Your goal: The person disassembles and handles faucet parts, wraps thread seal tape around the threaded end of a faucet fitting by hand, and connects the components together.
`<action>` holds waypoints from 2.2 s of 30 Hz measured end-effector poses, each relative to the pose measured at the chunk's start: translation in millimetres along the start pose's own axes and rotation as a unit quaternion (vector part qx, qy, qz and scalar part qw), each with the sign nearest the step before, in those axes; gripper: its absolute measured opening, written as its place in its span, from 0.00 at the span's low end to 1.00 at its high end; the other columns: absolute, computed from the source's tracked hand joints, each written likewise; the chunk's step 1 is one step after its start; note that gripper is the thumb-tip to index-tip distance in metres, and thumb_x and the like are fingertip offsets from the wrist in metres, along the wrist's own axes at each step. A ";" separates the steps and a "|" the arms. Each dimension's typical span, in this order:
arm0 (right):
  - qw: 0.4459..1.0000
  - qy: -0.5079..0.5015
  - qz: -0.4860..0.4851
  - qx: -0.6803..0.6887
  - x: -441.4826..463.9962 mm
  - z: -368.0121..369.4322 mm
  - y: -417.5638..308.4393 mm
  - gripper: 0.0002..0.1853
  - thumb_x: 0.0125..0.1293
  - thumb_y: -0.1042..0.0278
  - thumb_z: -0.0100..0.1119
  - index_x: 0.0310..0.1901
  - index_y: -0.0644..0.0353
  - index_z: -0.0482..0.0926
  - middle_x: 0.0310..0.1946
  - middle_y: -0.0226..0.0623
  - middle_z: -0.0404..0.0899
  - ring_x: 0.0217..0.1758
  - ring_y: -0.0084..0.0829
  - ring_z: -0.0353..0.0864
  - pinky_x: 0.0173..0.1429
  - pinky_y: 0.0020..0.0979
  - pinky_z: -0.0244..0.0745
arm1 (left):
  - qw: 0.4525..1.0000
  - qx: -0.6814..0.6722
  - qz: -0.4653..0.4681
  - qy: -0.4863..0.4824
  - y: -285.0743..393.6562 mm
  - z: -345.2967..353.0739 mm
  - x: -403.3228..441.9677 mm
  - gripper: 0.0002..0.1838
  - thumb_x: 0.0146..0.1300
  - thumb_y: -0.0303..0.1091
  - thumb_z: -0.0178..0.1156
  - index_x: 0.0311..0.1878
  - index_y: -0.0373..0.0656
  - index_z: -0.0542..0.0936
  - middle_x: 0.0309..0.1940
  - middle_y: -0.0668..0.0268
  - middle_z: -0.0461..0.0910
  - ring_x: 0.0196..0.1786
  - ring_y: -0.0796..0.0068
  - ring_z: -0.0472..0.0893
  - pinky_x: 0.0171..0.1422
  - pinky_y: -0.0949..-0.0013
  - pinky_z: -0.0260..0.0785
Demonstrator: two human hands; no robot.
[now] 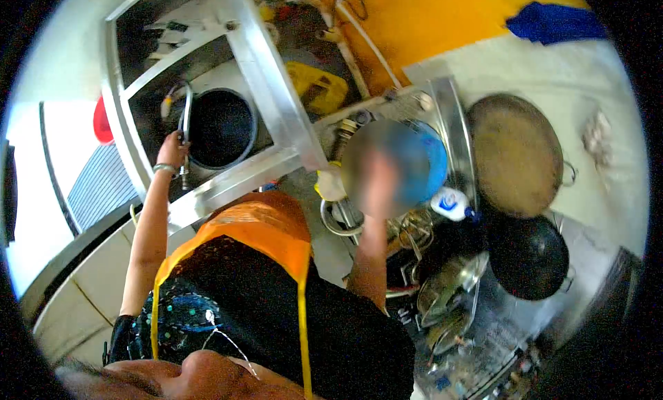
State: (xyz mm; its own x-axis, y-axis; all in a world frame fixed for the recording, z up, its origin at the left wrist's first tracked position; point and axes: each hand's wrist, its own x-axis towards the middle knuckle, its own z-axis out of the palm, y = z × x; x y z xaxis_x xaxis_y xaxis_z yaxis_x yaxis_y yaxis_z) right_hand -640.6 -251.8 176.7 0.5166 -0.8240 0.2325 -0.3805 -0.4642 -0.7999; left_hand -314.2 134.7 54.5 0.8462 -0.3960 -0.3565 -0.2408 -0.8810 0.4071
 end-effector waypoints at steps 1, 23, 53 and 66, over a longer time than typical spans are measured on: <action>0.985 -0.031 0.165 0.034 -10.3 -7.4 -13.1 0.07 0.69 0.66 0.56 0.38 0.60 0.79 0.30 0.24 0.77 0.30 0.15 0.71 0.35 0.19 0.68 | 1.000 -0.002 -0.003 0.019 8.5 -6.3 -7.5 0.24 0.56 0.38 0.65 0.54 0.41 0.73 0.50 0.50 0.76 0.51 0.48 0.77 0.54 0.54 0.71; 0.934 -0.087 0.078 -0.337 -144.3 1.7 1.0 0.16 0.65 0.52 0.55 0.36 0.58 0.74 0.23 0.47 0.79 0.26 0.50 0.80 0.30 0.47 0.73 | 0.951 -0.059 0.280 0.120 120.0 -9.6 -50.0 0.22 0.56 0.28 0.62 0.56 0.43 0.74 0.55 0.56 0.74 0.58 0.53 0.73 0.63 0.57 0.65; 0.918 -0.167 0.261 0.247 -93.6 -78.4 -107.4 0.16 0.66 0.59 0.52 0.24 0.61 0.70 0.14 0.24 0.61 0.16 0.16 0.57 0.20 0.21 0.50 | 0.741 -0.470 0.436 -0.200 286.9 -136.8 -59.5 0.23 0.70 0.39 0.52 0.62 0.35 0.69 0.57 0.61 0.74 0.59 0.70 0.72 0.65 0.68 0.61; 0.847 -0.470 0.168 0.182 -34.2 -62.4 -174.8 0.16 0.66 0.58 0.54 0.41 0.63 0.81 0.24 0.20 0.71 0.25 0.12 0.62 0.29 0.17 0.56 | 0.664 -0.633 0.316 -0.242 162.6 -131.3 -82.2 0.23 0.55 0.35 0.71 0.50 0.43 0.70 0.43 0.67 0.75 0.50 0.77 0.73 0.58 0.72 0.64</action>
State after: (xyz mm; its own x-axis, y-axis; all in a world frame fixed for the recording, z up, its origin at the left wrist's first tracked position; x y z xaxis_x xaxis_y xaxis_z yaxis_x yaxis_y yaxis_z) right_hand -639.7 -162.8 343.1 0.8739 -0.1879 -0.4484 -0.4536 0.0168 -0.8910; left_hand -360.5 57.9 260.4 0.4412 -0.8895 0.1190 0.3768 0.3039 0.8750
